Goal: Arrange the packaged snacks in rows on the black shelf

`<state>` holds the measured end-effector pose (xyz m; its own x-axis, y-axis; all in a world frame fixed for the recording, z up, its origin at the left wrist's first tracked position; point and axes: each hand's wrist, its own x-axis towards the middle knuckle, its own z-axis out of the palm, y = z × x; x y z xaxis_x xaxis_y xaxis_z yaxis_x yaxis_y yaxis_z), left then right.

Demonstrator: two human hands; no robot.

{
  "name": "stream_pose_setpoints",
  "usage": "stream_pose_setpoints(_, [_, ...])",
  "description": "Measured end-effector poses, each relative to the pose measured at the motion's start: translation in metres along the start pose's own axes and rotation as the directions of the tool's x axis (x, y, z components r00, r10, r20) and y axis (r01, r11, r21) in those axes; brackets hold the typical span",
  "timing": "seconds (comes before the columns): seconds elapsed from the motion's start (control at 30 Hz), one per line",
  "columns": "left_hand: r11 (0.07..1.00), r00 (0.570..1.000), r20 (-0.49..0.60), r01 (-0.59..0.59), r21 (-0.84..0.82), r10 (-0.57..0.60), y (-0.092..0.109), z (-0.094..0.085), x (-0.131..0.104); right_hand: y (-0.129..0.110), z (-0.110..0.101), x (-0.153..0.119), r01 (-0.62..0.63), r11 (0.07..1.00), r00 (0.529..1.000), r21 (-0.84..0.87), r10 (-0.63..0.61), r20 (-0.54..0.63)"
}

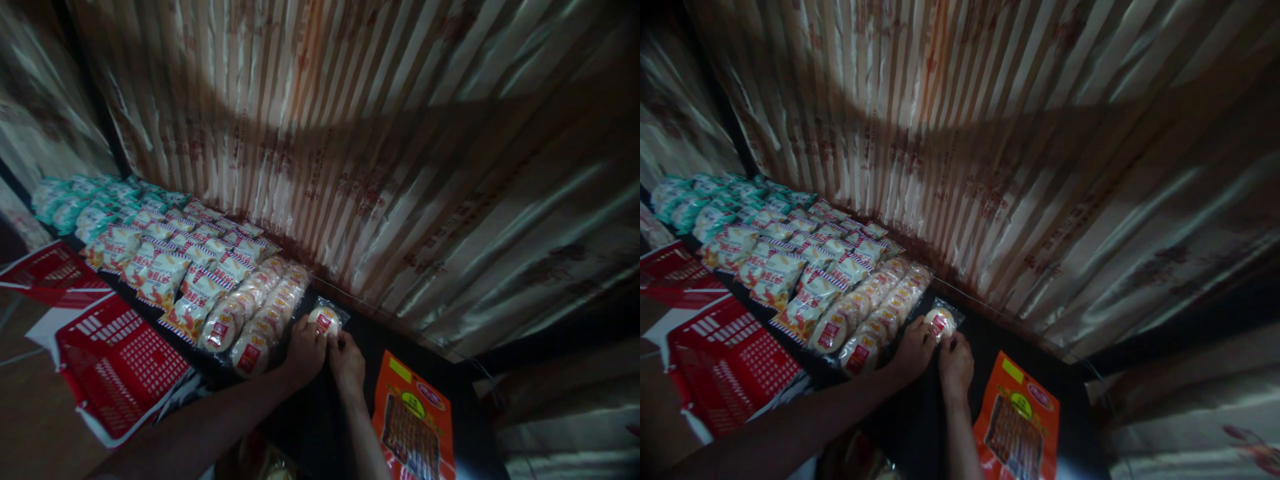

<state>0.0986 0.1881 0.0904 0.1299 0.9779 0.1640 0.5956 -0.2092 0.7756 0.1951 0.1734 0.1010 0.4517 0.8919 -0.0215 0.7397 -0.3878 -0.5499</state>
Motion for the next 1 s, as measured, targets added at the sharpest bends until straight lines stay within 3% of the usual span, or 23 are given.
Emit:
stream_pose_setpoints(0.17, [0.998, 0.998, -0.063, 0.012, 0.066, -0.008, 0.0, 0.009, 0.011, -0.003, -0.001, 0.013, -0.016, 0.999, 1.0, -0.039, 0.016, 0.01])
stream_pose_setpoints(0.43, [0.992, 0.987, -0.133, -0.075, 0.106, 0.089, 0.004, 0.018, 0.028, -0.008, 0.001, 0.034, -0.055, 0.998, 0.999, 0.012, 0.055, 0.004])
stream_pose_setpoints(1.0, [0.966, 0.975, -0.098, -0.179, 0.188, 0.2, -0.001, 0.022, 0.043, -0.021, 0.006, 0.061, -0.093, 0.995, 0.996, -0.032, 0.093, 0.006])
